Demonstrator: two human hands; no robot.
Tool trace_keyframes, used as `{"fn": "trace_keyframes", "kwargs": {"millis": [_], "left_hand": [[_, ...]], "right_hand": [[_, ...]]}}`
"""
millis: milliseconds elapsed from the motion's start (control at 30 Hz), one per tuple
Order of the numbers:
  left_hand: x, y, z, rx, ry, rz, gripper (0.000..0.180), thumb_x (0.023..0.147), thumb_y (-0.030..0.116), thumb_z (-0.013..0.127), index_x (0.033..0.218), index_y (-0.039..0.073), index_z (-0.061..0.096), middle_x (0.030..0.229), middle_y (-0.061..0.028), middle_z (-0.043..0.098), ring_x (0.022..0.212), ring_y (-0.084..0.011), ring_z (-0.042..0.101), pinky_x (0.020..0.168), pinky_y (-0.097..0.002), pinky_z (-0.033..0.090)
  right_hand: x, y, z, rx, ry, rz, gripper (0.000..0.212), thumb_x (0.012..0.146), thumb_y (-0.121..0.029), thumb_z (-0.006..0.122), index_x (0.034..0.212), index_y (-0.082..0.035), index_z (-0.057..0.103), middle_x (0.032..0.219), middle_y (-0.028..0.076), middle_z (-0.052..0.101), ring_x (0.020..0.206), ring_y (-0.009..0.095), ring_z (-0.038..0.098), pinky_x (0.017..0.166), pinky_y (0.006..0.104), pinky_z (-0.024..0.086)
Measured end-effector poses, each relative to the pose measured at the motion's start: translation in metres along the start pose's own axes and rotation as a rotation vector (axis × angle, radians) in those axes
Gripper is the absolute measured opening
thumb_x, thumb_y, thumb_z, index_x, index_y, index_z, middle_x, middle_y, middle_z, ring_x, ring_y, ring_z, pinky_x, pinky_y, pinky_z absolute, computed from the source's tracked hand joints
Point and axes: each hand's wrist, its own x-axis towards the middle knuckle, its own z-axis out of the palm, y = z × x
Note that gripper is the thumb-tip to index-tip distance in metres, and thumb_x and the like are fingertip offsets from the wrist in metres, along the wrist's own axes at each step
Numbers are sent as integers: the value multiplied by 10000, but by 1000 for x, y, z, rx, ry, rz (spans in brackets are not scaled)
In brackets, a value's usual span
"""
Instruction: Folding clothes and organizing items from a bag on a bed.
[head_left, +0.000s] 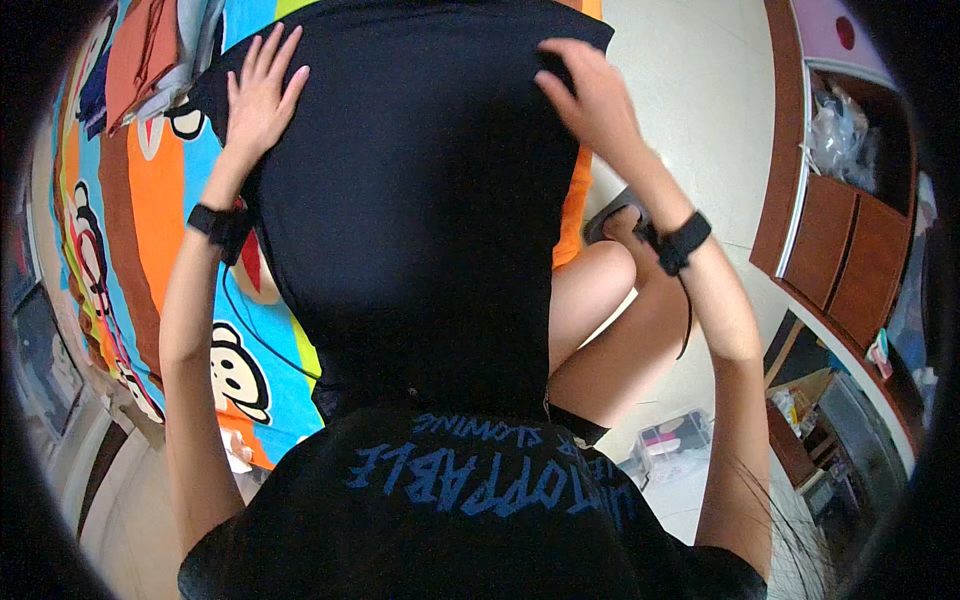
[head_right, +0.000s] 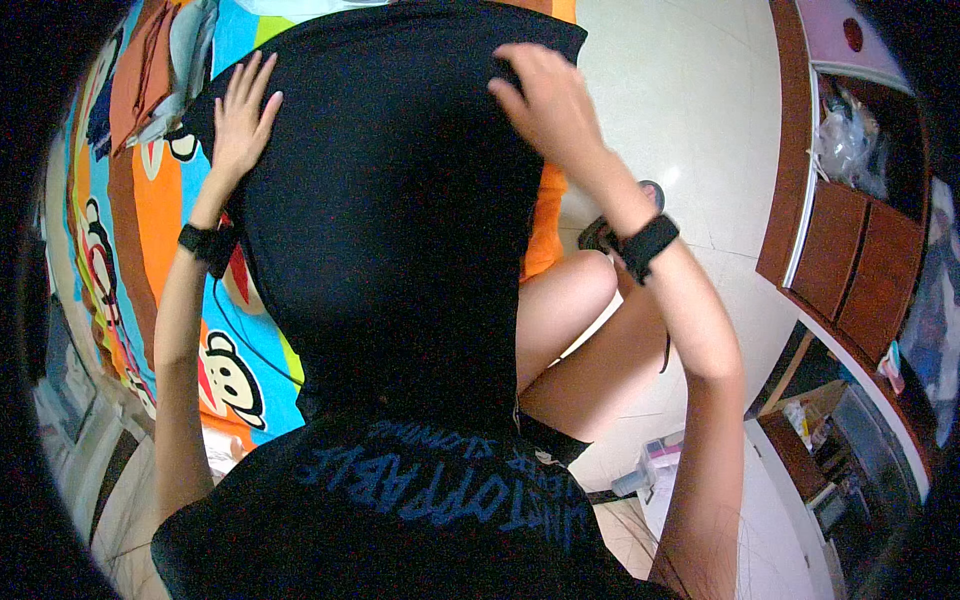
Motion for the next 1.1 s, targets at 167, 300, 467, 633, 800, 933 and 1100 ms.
{"fn": "trace_keyframes", "kwargs": {"millis": [167, 300, 467, 633, 800, 933, 1100], "left_hand": [[-2, -2, 5, -10, -25, -28, 548, 927, 496, 357, 1428, 321, 221, 1505, 19, 161, 1393, -239, 107, 1038, -651, 101], [-17, 17, 10, -30, 10, -50, 573, 922, 500, 356, 1434, 286, 215, 1501, -21, 178, 1387, -267, 134, 1022, -664, 131], [-88, 90, -62, -128, -337, 90, 590, 916, 432, 391, 1437, 215, 221, 1506, -40, 157, 1392, -275, 108, 1067, -603, 98], [-175, 145, -143, -462, -662, 183, 572, 905, 401, 419, 1408, 159, 293, 1482, -84, 221, 1381, -290, 151, 1072, -585, 117], [-284, 170, -158, -649, -714, 150, 632, 867, 395, 513, 1391, 103, 313, 1459, -110, 264, 1361, -288, 219, 1087, -498, 188], [-327, 185, -141, -645, -703, 69, 637, 849, 341, 538, 1392, 103, 307, 1470, -74, 247, 1370, -281, 193, 1090, -472, 189], [-317, 199, -164, -756, -501, 11, 553, 827, 304, 605, 1289, 56, 430, 1377, -122, 376, 1314, -291, 296, 1054, -412, 273]], "right_hand": [[-64, -101, -18, 208, -303, 55, 455, 824, -283, 612, 1207, -68, 495, 1263, 143, 478, 1180, 323, 444, 999, 447, 342], [-137, -174, -28, 203, -604, 13, 585, 845, -391, 559, 1325, -94, 402, 1369, 136, 386, 1290, 307, 331, 1054, 487, 261], [-188, -216, -41, 180, -669, 81, 611, 855, -415, 544, 1350, -98, 375, 1387, 131, 368, 1313, 303, 294, 1074, 475, 228], [-202, -227, -54, 140, -608, 118, 621, 859, -424, 533, 1361, -102, 361, 1401, 140, 345, 1319, 319, 275, 1082, 470, 211], [-210, -244, -58, 141, -545, 111, 642, 835, -381, 578, 1373, -118, 349, 1419, 136, 315, 1321, 331, 268, 1085, 481, 194], [-223, -256, -58, 134, -470, 114, 651, 816, -374, 605, 1364, -115, 365, 1414, 136, 326, 1314, 322, 288, 1080, 488, 202], [-233, -264, -59, 158, -423, 122, 620, 828, -340, 599, 1354, -103, 372, 1385, 123, 376, 1294, 303, 335, 1070, 483, 232]]}}
